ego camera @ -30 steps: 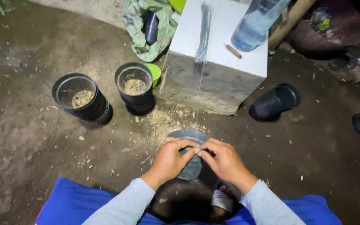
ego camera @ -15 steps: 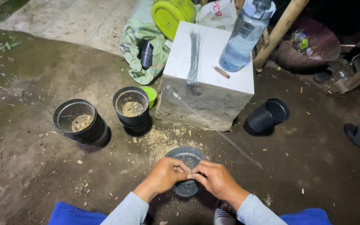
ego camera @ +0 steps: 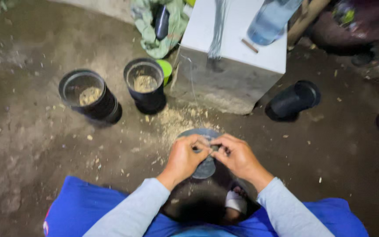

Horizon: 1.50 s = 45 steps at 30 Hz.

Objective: The person sits on the floor and repeatedly picks up thin metal wires, bends them into loops, and inserts them into the bottom of black plastic plant pots. The person then stacks the finished pots together.

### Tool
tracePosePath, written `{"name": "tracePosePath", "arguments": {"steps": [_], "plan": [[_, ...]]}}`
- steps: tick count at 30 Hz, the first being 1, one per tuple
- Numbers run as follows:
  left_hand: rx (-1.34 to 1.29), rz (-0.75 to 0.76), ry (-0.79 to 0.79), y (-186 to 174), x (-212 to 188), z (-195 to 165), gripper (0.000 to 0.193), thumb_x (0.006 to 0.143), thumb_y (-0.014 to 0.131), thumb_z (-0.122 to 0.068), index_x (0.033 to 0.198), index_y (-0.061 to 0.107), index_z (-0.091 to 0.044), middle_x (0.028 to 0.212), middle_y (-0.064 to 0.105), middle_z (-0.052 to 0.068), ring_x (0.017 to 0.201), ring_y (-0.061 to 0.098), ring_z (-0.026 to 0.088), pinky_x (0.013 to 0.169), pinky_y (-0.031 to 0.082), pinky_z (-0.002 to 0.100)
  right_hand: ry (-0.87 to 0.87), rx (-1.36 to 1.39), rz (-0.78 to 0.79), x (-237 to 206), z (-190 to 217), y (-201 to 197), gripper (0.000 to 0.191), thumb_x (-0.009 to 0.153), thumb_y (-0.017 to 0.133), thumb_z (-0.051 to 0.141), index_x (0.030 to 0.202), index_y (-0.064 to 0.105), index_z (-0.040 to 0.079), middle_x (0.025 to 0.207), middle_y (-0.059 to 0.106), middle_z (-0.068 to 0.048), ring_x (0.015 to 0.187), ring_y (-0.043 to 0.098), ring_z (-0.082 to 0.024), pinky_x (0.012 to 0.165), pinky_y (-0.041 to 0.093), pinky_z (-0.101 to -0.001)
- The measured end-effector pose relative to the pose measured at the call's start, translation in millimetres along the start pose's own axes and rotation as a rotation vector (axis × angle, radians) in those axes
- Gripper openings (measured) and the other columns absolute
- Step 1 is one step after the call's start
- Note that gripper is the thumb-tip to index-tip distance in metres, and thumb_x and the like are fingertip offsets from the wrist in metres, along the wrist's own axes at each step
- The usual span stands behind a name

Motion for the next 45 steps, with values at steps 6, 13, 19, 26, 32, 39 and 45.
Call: {"name": "tracePosePath", "arguments": {"steps": [6, 13, 19, 26, 32, 39, 45], "plan": [[-0.245, 0.108, -0.160, 8, -3, 19, 0.013, 0.089, 0.072, -0.010, 0.097, 0.071, -0.001, 0.088, 0.080, 0.010, 0.080, 0.073, 0.009, 0.074, 0.058, 0.028, 0.175, 0.196, 0.028, -6, -11, 11, 0.019, 0.085, 0.074, 0.001, 0.104, 0.074, 0.003, 0.078, 0.064, -0.003, 0.068, 0.058, -0.005, 0.061, 0.050, -0.0233], [-0.379, 0.156, -0.188, 15, -6, 35, 0.011, 0.098, 0.065, -0.010, 0.098, 0.069, 0.000, 0.085, 0.074, 0.004, 0.079, 0.067, 0.006, 0.069, 0.055, 0.026, 0.122, 0.176, -0.019, -6, -8, 17, 0.007, 0.088, 0.074, 0.003, 0.095, 0.073, 0.001, 0.086, 0.073, -0.003, 0.073, 0.065, -0.006, 0.063, 0.052, -0.0231], [-0.328, 0.119, -0.233, 13, -5, 43, 0.009, 0.096, 0.067, -0.010, 0.097, 0.070, -0.001, 0.080, 0.069, 0.004, 0.070, 0.057, 0.007, 0.061, 0.048, 0.026, -0.010, 0.170, -0.036, -7, -5, 18, 0.006, 0.089, 0.074, 0.003, 0.094, 0.071, 0.000, 0.098, 0.073, -0.005, 0.083, 0.067, -0.008, 0.070, 0.053, -0.0232], [-0.261, 0.072, -0.097, 16, -10, 39, 0.007, 0.092, 0.067, -0.008, 0.095, 0.071, -0.003, 0.093, 0.061, 0.007, 0.077, 0.066, 0.014, 0.069, 0.054, 0.027, 0.276, 0.403, -0.034, -12, -39, 48, 0.011, 0.088, 0.078, 0.004, 0.087, 0.067, 0.002, 0.078, 0.064, 0.001, 0.072, 0.057, -0.004, 0.065, 0.050, -0.0227], [-0.148, 0.047, -0.010, 20, -15, 30, 0.010, 0.090, 0.071, -0.012, 0.094, 0.072, -0.003, 0.090, 0.059, 0.009, 0.086, 0.062, 0.023, 0.078, 0.052, 0.034, 0.369, -0.032, -0.200, -21, -31, 45, 0.028, 0.077, 0.083, 0.014, 0.087, 0.060, 0.003, 0.067, 0.060, 0.002, 0.060, 0.053, -0.005, 0.057, 0.049, -0.0258], [-0.148, 0.111, 0.045, 6, -7, 21, 0.009, 0.089, 0.073, -0.011, 0.094, 0.072, -0.004, 0.093, 0.061, 0.010, 0.090, 0.063, 0.024, 0.082, 0.051, 0.035, 0.492, 0.195, 0.088, -16, -45, 48, 0.019, 0.093, 0.076, 0.019, 0.082, 0.072, 0.004, 0.064, 0.061, -0.001, 0.059, 0.049, -0.006, 0.053, 0.042, -0.0286], [-0.198, 0.154, 0.129, -1, -3, 12, 0.008, 0.089, 0.074, -0.009, 0.094, 0.071, -0.004, 0.095, 0.060, 0.009, 0.092, 0.062, 0.022, 0.083, 0.051, 0.033, 0.259, 0.296, 0.234, -12, -29, 36, 0.012, 0.084, 0.079, 0.013, 0.091, 0.078, 0.005, 0.077, 0.069, 0.000, 0.060, 0.064, -0.006, 0.053, 0.049, -0.0250]]}}
Point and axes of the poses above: each hand's wrist, its own x-axis towards the middle knuckle, its own y-axis out of the palm, z = x × y, the point moved 7 cm from there along x, towards the middle knuckle
